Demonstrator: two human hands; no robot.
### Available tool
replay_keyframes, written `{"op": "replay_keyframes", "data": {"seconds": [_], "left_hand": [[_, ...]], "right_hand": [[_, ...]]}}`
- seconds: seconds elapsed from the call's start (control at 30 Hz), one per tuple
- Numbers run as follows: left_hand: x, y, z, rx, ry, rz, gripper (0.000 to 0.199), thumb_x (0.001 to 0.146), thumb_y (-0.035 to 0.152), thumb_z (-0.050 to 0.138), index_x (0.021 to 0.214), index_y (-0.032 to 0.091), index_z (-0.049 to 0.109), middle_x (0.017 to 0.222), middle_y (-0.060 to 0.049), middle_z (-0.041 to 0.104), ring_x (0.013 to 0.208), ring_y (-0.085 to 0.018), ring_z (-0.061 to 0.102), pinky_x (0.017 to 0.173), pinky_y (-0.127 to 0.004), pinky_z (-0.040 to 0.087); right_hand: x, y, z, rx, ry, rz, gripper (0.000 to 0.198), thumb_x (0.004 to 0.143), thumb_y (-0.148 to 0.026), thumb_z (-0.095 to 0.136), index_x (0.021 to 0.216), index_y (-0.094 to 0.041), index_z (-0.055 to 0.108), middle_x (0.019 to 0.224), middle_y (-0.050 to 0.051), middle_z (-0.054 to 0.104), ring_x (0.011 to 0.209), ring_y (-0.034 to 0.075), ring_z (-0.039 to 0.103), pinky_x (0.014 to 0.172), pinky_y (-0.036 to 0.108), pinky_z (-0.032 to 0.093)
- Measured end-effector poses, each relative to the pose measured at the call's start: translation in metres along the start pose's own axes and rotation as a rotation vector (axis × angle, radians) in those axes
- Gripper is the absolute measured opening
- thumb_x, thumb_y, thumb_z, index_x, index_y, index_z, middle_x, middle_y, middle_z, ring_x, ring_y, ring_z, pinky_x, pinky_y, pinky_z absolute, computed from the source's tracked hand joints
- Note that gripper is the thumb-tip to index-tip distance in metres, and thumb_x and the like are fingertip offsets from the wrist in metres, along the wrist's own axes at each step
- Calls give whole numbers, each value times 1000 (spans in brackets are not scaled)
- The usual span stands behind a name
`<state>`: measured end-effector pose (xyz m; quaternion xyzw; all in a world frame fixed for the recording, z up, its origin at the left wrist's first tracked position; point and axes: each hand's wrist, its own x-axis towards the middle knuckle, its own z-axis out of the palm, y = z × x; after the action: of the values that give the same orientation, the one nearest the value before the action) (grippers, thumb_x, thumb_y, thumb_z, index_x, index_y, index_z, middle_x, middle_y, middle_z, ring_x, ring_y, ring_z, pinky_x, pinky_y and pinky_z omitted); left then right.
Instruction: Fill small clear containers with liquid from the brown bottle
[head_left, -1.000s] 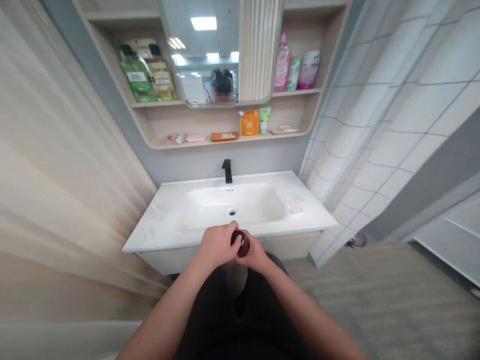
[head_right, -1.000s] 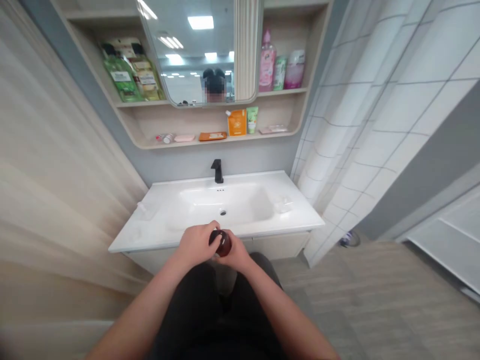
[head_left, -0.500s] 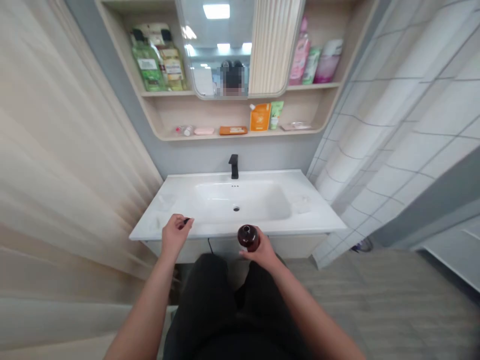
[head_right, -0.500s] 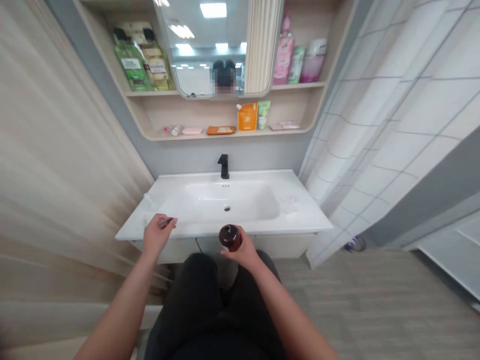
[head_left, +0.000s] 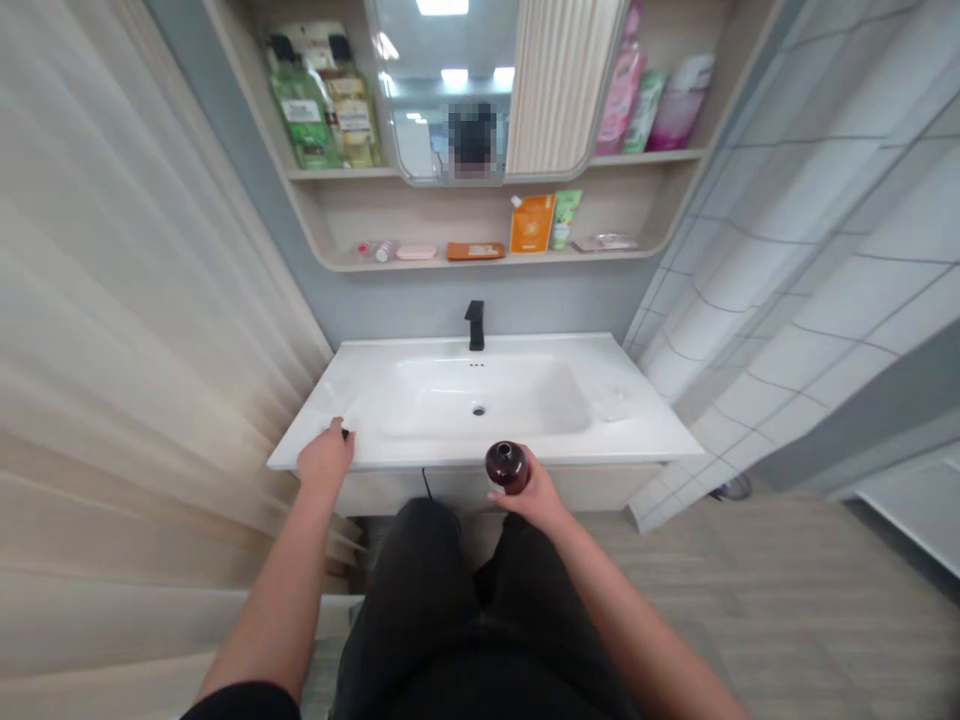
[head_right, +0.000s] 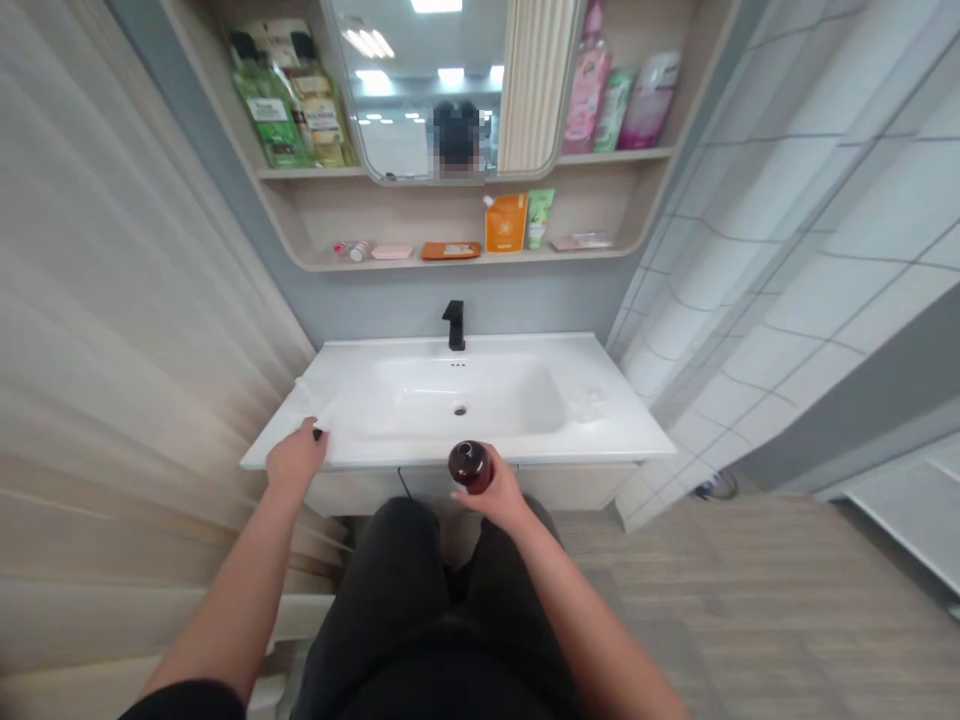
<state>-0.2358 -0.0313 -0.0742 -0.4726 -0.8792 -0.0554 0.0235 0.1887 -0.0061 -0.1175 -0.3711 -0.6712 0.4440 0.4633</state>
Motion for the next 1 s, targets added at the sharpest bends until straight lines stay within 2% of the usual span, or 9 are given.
{"op": "replay_keyframes", "data": {"seconds": [0.27, 0.33, 0.43, 0.53, 0.6, 0.67, 0.77, 0.87, 1.0], "left_hand": [[15, 0, -3, 36, -44, 30, 59, 109, 48, 45, 156, 15, 58, 120, -23, 80, 108, -39, 76, 86, -41, 52], [10, 0, -7, 4, 6, 47, 60, 108, 50, 47, 156, 15, 59, 130, -23, 77, 111, -39, 75, 87, -41, 52], [-8, 4, -16, -130, 157, 61, 58, 110, 52, 45, 153, 17, 62, 147, -21, 70, 119, -39, 72, 92, -43, 53], [-36, 23, -21, -360, 249, 136, 51, 109, 52, 48, 143, 19, 67, 143, -16, 72, 124, -35, 70, 103, -43, 52], [-58, 47, -18, -555, 167, 262, 46, 105, 52, 56, 137, 22, 69, 137, -13, 74, 116, -30, 71, 103, -41, 54], [-80, 77, -11, -771, -17, 415, 49, 98, 50, 67, 140, 25, 67, 138, -11, 74, 107, -26, 73, 97, -39, 58], [-106, 122, 0, -1078, -260, 624, 70, 90, 46, 78, 153, 26, 57, 156, -14, 65, 130, -28, 70, 105, -41, 58], [-118, 156, 3, -1197, -354, 660, 74, 84, 40, 85, 152, 24, 58, 158, -16, 64, 143, -31, 64, 116, -45, 55], [-118, 179, -6, -1165, -335, 592, 73, 77, 33, 92, 143, 21, 63, 143, -15, 73, 132, -32, 71, 112, -48, 58]], "right_hand": [[1, 2, 0, 5, 19, 13, 85, 61, -39, 101, 136, -23, 65, 130, 13, 77, 123, 36, 75, 115, 53, 57], [0, 2, 1, 32, 1, 3, 85, 62, -38, 101, 137, -23, 64, 131, 12, 77, 124, 35, 75, 115, 52, 57], [0, 1, 3, 47, -13, 8, 86, 61, -39, 102, 137, -24, 64, 131, 12, 76, 123, 35, 75, 115, 52, 58], [1, 1, 6, 53, -9, 13, 87, 61, -39, 102, 138, -24, 63, 131, 12, 76, 123, 35, 74, 115, 52, 57], [3, 2, 9, 38, 9, -2, 86, 62, -39, 101, 138, -24, 63, 131, 12, 75, 125, 35, 72, 116, 53, 56], [6, 2, 14, 5, 45, -38, 87, 63, -39, 101, 138, -24, 62, 135, 13, 72, 129, 36, 69, 120, 53, 53], [12, 2, 21, -18, 78, -115, 92, 65, -42, 101, 144, -25, 58, 148, 16, 64, 142, 37, 61, 127, 53, 46], [19, 1, 28, 26, 41, -143, 98, 66, -43, 101, 150, -26, 55, 165, 18, 48, 154, 40, 51, 131, 54, 43], [29, 1, 37, 55, -21, -122, 112, 63, -40, 105, 158, -28, 48, 173, 18, 39, 158, 42, 46, 132, 58, 41]]}}
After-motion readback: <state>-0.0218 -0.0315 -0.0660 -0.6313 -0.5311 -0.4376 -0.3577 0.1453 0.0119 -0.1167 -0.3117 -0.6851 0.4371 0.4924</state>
